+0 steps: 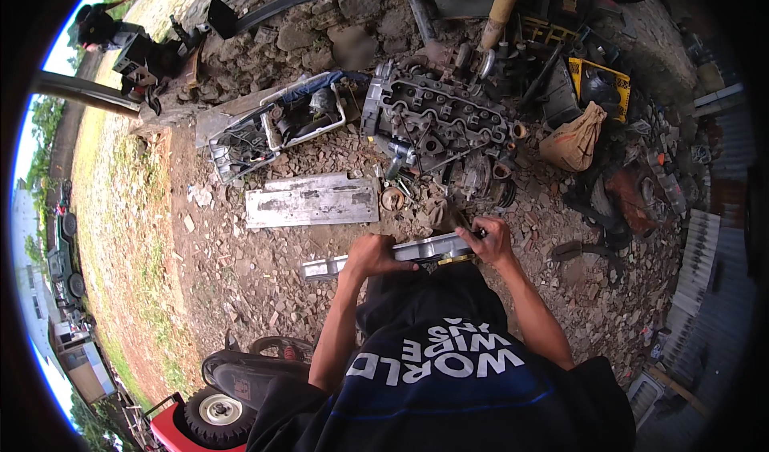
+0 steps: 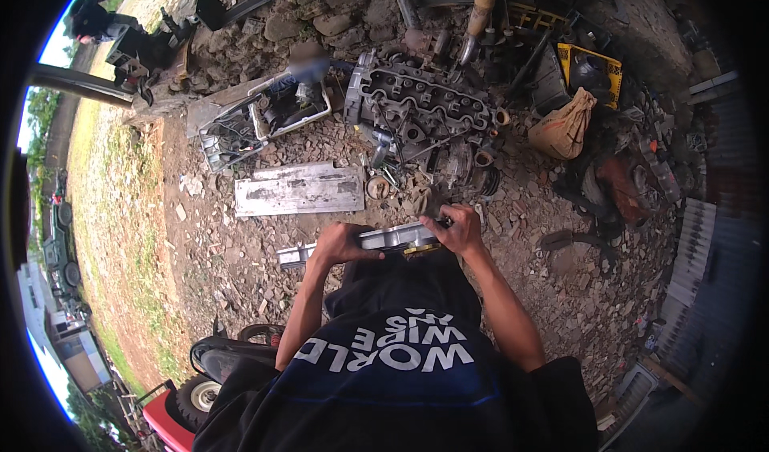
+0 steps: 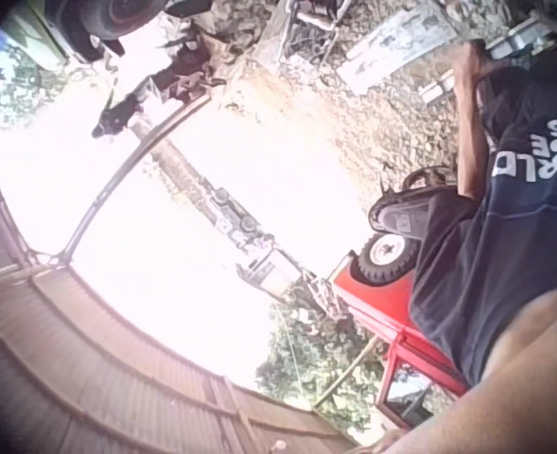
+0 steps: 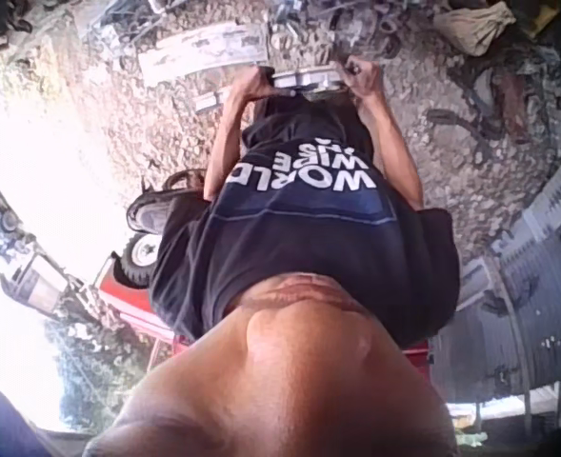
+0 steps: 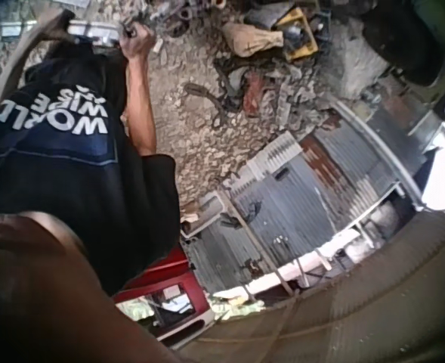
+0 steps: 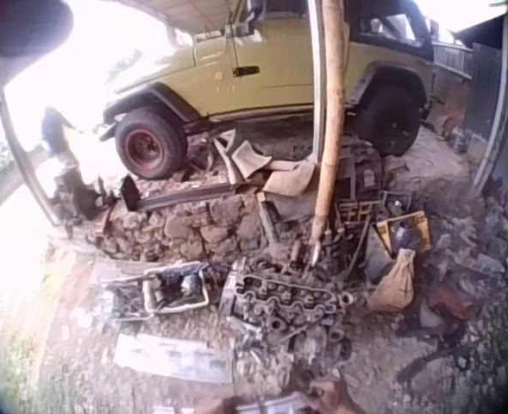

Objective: The person picks up a metal engine cover and uses a wrench to tighten bolts on it. They then place the cover onto an engine block and continue tightening the bolts to secure it in place.

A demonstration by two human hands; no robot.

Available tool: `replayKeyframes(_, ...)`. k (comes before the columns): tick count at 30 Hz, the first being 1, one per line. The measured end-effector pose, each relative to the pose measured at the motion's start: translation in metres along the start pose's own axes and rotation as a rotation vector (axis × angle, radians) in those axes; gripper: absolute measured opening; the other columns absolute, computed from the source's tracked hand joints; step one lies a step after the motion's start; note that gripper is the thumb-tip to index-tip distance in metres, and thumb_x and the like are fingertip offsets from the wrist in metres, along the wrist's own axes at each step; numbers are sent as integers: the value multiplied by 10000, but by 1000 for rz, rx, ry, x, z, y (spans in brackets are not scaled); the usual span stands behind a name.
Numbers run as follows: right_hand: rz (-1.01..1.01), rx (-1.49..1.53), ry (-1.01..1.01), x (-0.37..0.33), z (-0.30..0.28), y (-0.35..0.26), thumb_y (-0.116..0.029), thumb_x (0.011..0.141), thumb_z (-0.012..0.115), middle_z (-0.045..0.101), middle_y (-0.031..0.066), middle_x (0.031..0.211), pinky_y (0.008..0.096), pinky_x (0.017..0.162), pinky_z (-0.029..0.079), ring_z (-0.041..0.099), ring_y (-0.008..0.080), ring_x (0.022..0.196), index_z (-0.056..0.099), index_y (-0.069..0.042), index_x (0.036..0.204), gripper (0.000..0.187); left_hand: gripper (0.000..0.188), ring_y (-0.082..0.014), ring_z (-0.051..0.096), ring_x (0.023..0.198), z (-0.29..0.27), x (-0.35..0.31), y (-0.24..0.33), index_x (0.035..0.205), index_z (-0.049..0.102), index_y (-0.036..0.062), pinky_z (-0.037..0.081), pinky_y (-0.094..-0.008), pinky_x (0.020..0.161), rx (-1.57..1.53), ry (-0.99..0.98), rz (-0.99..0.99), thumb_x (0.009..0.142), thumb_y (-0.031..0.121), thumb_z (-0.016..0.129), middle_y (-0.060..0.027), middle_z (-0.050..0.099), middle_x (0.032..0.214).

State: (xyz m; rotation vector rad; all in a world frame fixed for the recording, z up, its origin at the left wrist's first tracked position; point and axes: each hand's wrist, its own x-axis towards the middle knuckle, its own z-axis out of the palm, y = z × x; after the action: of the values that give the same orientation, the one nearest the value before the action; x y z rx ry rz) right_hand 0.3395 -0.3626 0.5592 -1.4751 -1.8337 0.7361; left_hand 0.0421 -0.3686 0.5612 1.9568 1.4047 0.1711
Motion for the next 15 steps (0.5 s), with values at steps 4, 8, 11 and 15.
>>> replayKeyframes(4,139,74,-35,9,-14,30,-509,864,698,577,176,584,417,560,437,611,338,558,606,7,633,573,737,-378,690,693,1,18,16,752,698,17,542,-456,685,-5,-89,-83,581,724,813,-179,679,686)
replayKeyframes(8,188,44,5,14,-10,34,-482,891,675,576,177,585,408,562,437,614,329,559,637,13,676,541,796,-406,694,780,0,31,5,930,736,58,548,-480,736,-62,-145,-61,641,800,723,-203,701,778)
replayKeyframes(11,184,54,1,38,5,25,-446,901,663,570,181,590,407,568,437,619,318,566,633,20,688,513,805,-411,692,825,-4,40,-16,925,736,64,534,-511,735,-97,-117,-129,687,829,659,-232,691,808)
replayKeyframes(15,114,105,-117,77,42,5,-432,925,623,573,206,611,431,572,430,621,381,599,606,17,675,514,719,-426,665,722,-22,11,-36,766,689,19,504,-515,671,-102,40,-304,836,729,599,-224,652,692)
